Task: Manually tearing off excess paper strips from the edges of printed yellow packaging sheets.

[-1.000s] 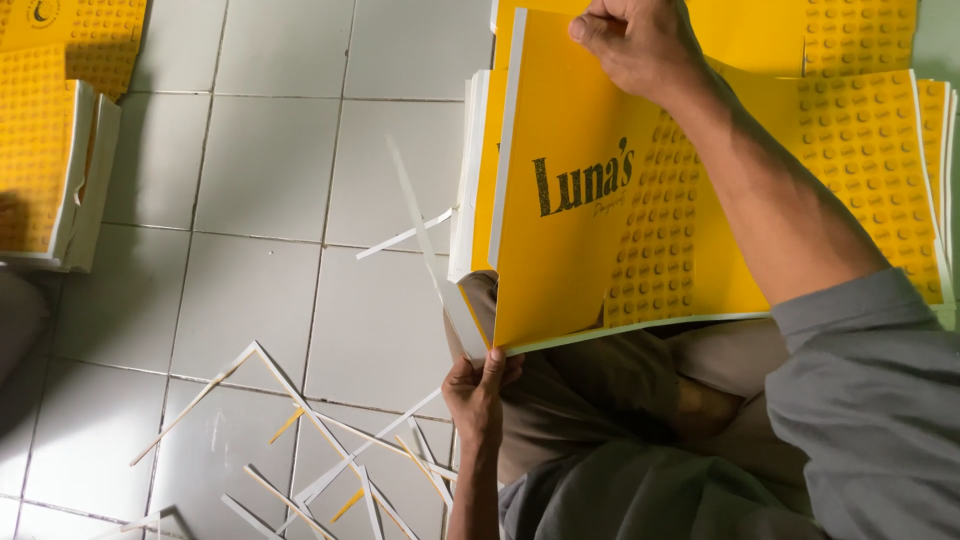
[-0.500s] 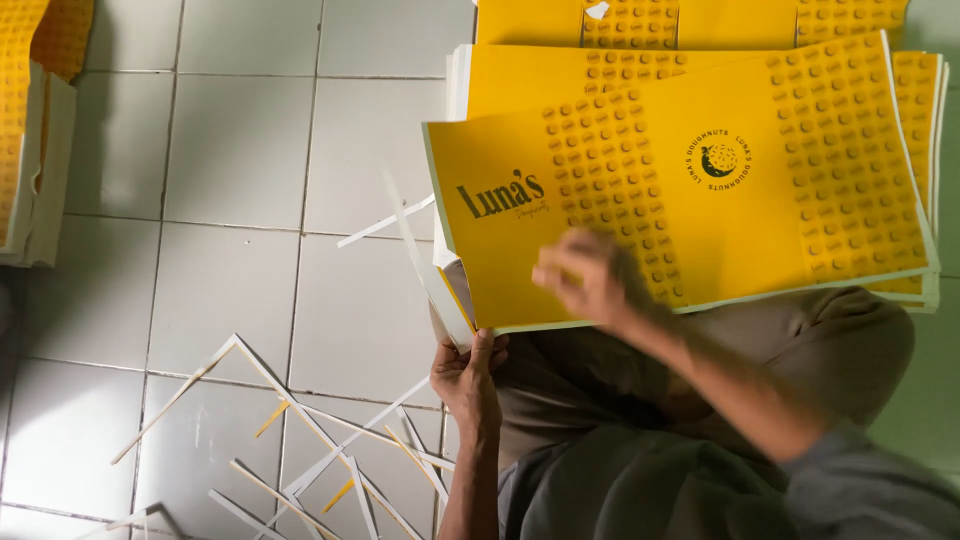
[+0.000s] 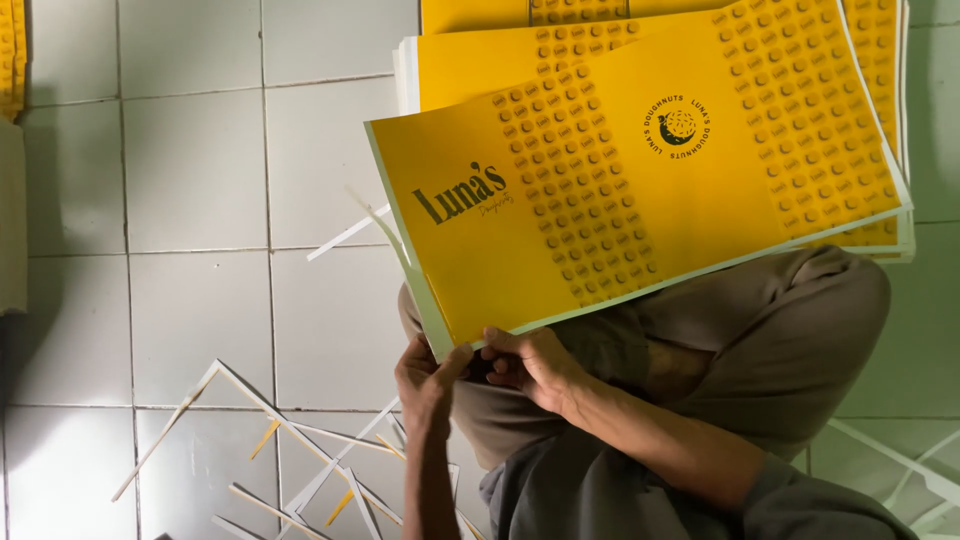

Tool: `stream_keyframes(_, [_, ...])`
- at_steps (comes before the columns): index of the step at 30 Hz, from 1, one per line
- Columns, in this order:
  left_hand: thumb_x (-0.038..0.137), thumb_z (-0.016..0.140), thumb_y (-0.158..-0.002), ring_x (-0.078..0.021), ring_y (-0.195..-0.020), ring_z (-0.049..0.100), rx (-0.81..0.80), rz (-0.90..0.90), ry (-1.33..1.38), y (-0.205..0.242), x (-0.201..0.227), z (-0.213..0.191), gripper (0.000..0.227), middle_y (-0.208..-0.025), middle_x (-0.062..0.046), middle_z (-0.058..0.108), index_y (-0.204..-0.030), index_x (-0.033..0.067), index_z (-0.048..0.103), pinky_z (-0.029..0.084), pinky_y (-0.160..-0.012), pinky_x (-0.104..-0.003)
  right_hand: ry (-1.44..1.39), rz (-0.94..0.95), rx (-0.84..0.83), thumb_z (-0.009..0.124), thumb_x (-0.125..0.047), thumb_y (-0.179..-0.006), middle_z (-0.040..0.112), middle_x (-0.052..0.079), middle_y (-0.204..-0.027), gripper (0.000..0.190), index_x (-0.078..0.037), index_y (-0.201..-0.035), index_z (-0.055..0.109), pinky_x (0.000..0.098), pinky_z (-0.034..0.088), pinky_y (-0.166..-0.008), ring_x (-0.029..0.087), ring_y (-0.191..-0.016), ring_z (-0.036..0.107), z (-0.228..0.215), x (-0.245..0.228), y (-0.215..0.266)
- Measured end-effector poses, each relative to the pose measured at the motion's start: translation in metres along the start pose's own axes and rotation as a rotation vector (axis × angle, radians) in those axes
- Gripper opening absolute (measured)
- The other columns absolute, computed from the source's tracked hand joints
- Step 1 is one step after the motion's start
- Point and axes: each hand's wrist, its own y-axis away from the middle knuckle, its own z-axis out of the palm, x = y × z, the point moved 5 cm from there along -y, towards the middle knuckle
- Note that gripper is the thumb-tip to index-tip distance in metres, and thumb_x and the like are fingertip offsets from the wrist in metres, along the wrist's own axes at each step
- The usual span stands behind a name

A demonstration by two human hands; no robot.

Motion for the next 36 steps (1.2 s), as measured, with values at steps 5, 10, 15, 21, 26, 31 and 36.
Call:
stream_keyframes(5, [0.037, 0.081, -0.081, -0.0328, -0.096, 0.071, -0.233, -0.109, -0.339, -0.013, 0.09, 0.028, 0.055, -0.094, -0.023, 0.072, -0.112, -0.0074, 0.071, 0.053, -0.091, -0.048, 0.028, -0.074, 0.021, 0.082, -0.01, -0.087, 0.072, 0.022, -0.077, 0.026, 0.013, -0.088, 0.072, 0.0444, 0.065, -0.06, 0.02, -0.055, 0.063, 0.01, -0.01, 0.008])
stream_keyframes(10, [0.02, 0.083, -0.083, -0.0295, -0.074, 0.073, -0.217, 0.032, -0.295, -0.042, 0.046, 0.045, 0.031, -0.08, -0.021, 0.075, -0.098, -0.006, 0.074, 0.058, -0.081, -0.042, 0.013, -0.122, 0.005, 0.082, -0.01, -0.088, 0.074, 0.023, -0.079, 0.024, 0.011, -0.093, 0.072, 0.0446, 0.066, -0.06, 0.021, -0.054, 0.064, 0.025, -0.015, 0.014])
stream_keyframes(15, [0.016, 0.077, -0.089, -0.0266, -0.066, 0.072, -0.174, -0.012, -0.21, -0.054, 0.022, 0.035, 0.027, -0.079, -0.021, 0.074, -0.103, -0.0059, 0.071, 0.062, -0.068, -0.039, 0.04, -0.172, -0.022, 0.08, -0.005, -0.088, 0.073, 0.024, -0.077, 0.019, 0.013, -0.09, 0.074, 0.0457, 0.066, -0.063, 0.026, -0.058, 0.069, 0.016, -0.005, 0.005])
stream_keyframes(21, [0.017, 0.08, -0.09, -0.0269, -0.066, 0.071, -0.208, -0.034, -0.242, -0.044, 0.055, 0.047, 0.028, -0.081, -0.022, 0.074, -0.104, -0.005, 0.07, 0.064, -0.068, -0.04, -0.071, -0.044, -0.08, 0.081, -0.026, -0.088, 0.072, 0.025, -0.085, 0.038, 0.01, -0.097, 0.072, 0.0514, 0.065, -0.063, 0.028, -0.056, 0.069, -0.023, 0.002, -0.001])
stream_keyframes(26, [0.009, 0.086, -0.077, -0.0292, -0.06, 0.073, -0.094, -0.125, 0.031, -0.052, 0.053, 0.049, 0.031, -0.078, -0.023, 0.074, -0.098, -0.0055, 0.069, 0.064, -0.054, -0.043, -0.313, -0.069, 0.058, 0.077, -0.041, -0.092, 0.075, 0.002, -0.093, 0.038, -0.013, -0.113, 0.064, 0.0408, 0.066, -0.066, 0.011, -0.06, 0.065, -0.093, -0.01, -0.028])
stream_keyframes(31, [0.009, 0.086, -0.077, -0.0332, -0.064, 0.075, -0.16, -0.073, 0.007, -0.074, 0.059, 0.056, 0.034, -0.08, -0.025, 0.073, -0.101, -0.0076, 0.068, 0.064, -0.056, -0.049, -0.278, -0.249, 0.124, 0.081, -0.023, -0.089, 0.068, 0.001, -0.09, 0.028, -0.012, -0.105, 0.06, 0.0423, 0.066, -0.075, 0.012, -0.066, 0.062, -0.132, -0.048, -0.048])
stream_keyframes(36, [0.038, 0.087, -0.078, -0.0473, -0.131, 0.054, -0.007, 0.061, -0.74, -0.072, 0.083, 0.053, 0.09, -0.135, -0.032, 0.058, -0.151, 0.0078, 0.045, 0.043, -0.11, -0.063, -0.221, -0.39, 0.159, 0.082, -0.012, -0.088, 0.068, 0.009, -0.079, 0.022, -0.002, -0.096, 0.063, 0.0471, 0.067, -0.072, 0.018, -0.065, 0.067, -0.131, -0.066, -0.041])
